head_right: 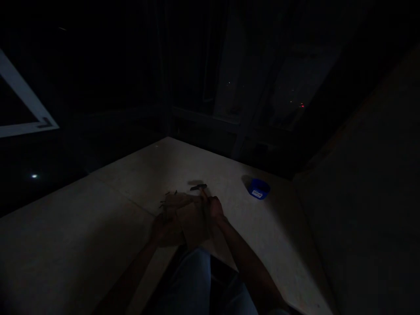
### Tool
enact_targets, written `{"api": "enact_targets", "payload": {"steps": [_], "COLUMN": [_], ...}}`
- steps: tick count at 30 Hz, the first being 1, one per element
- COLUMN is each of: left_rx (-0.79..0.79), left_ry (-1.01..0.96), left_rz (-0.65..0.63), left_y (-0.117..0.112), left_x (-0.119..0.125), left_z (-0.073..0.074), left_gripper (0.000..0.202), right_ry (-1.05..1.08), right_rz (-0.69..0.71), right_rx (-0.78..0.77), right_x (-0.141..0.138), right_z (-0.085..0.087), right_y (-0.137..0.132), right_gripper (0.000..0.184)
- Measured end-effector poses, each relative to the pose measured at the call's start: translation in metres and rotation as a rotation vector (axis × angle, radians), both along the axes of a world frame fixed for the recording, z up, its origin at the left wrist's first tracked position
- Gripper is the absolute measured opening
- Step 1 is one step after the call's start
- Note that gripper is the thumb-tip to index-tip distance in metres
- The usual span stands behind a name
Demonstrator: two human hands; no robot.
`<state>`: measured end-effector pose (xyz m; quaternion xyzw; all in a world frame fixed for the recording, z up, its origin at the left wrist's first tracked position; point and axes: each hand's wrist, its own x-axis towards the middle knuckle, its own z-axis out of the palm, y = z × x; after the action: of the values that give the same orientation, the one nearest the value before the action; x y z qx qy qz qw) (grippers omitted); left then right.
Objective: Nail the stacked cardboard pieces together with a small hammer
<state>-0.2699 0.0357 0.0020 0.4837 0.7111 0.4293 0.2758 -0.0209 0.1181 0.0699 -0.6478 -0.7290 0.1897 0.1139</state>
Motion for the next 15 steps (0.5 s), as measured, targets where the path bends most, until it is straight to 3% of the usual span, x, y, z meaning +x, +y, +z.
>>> {"api": "enact_targets", "payload": {"steps": [7, 15], "left_rx": [-0.022, 0.17], "left_ry": [0.184, 0.162], "left_rz": [0.023, 0.185], "left_y": [-0.015, -0.015], "left_x": [-0.005, -0.008], "left_z": [0.005, -0.004], "left_gripper": [0.031, 0.031], "right_ry": [-0.086, -0.158], "right_rz": [0.027, 0.06], "right_rx": [-0.042, -0.043], "right_x": [-0.06, -0.07], "right_z": [-0.013, -0.031], "right_y": [0.057, 0.076], "right_gripper": [0.029, 0.031]}}
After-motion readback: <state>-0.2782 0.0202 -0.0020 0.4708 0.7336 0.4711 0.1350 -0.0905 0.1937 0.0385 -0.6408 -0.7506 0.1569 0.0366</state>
